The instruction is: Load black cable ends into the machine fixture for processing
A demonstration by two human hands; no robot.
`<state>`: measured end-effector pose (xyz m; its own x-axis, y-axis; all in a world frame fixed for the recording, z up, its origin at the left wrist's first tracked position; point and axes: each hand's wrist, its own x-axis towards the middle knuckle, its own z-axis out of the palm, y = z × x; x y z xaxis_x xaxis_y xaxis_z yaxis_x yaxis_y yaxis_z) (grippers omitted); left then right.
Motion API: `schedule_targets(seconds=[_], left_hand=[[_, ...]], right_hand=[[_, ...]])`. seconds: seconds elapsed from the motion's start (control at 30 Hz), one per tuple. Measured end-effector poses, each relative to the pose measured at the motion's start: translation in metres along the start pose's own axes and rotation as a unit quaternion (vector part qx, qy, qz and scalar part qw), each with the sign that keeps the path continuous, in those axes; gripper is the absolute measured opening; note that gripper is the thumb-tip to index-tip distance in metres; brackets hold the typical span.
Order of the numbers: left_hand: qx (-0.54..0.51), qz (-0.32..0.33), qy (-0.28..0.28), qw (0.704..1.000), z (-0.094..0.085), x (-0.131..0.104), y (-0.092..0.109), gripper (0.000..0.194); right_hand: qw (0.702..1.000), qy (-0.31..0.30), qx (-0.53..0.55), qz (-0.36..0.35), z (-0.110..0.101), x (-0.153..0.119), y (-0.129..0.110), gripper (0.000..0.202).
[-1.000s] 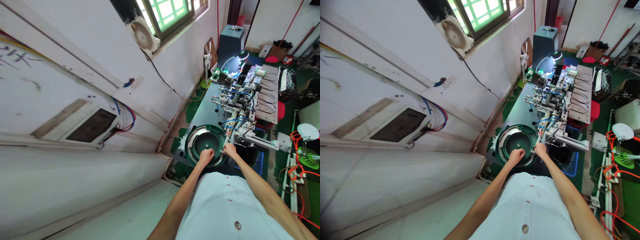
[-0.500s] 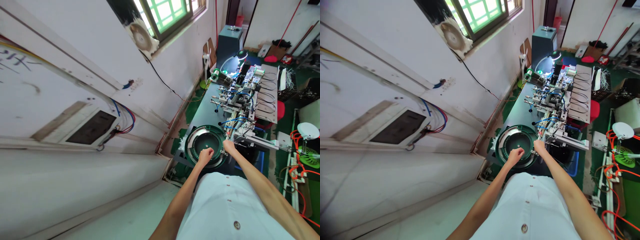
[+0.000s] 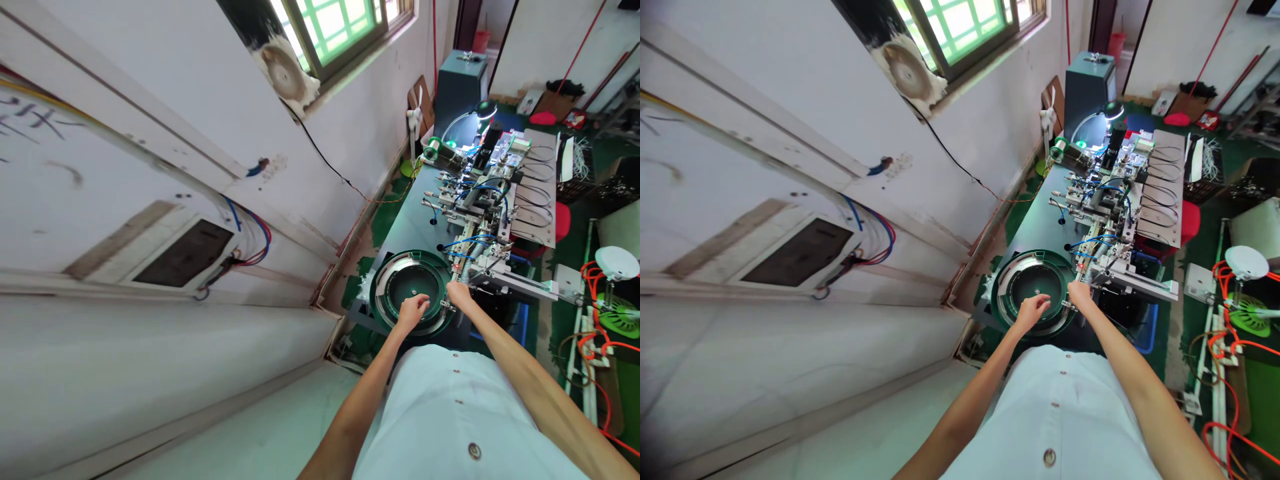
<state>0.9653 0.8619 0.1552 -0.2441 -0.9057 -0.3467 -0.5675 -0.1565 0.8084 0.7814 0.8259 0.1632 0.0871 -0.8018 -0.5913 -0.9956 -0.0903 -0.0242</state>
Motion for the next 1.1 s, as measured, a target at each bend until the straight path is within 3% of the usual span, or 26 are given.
schedule_targets(seconds=[0.27,0.53,0.7,0.8,0.93,1.1], left_hand=[[-0.142,-0.015,-0.018,0.99,0.009,0.003,0.008,0.026],[-0.217,-0.019,-0.035,0.975,0.011,0.003,0.012,0.03],[-0.248,-0.028,-0.073,0.966,0.014,0.002,0.015,0.023],[-0.28,-0.042,-0.106,0.953,0.015,0.001,0.016,0.028],[-0.306,-0.054,-0.129,0.942,0.014,-0.002,0.016,0.038],[-0.287,-0.061,-0.137,0.946,0.017,0.0,0.014,0.034]], right_hand=[[0.992,0.12,0.035,-0.012,0.003,-0.023,-0.002,0.021],[0.951,0.237,0.087,-0.177,0.012,-0.062,-0.012,0.024],[0.936,0.261,0.084,-0.221,0.019,-0.058,-0.01,0.023],[0.933,0.265,0.078,-0.23,0.022,-0.056,-0.01,0.022],[0.937,0.267,0.075,-0.214,0.026,-0.054,-0.013,0.021],[0.944,0.263,0.071,-0.185,0.025,-0.051,-0.017,0.023]])
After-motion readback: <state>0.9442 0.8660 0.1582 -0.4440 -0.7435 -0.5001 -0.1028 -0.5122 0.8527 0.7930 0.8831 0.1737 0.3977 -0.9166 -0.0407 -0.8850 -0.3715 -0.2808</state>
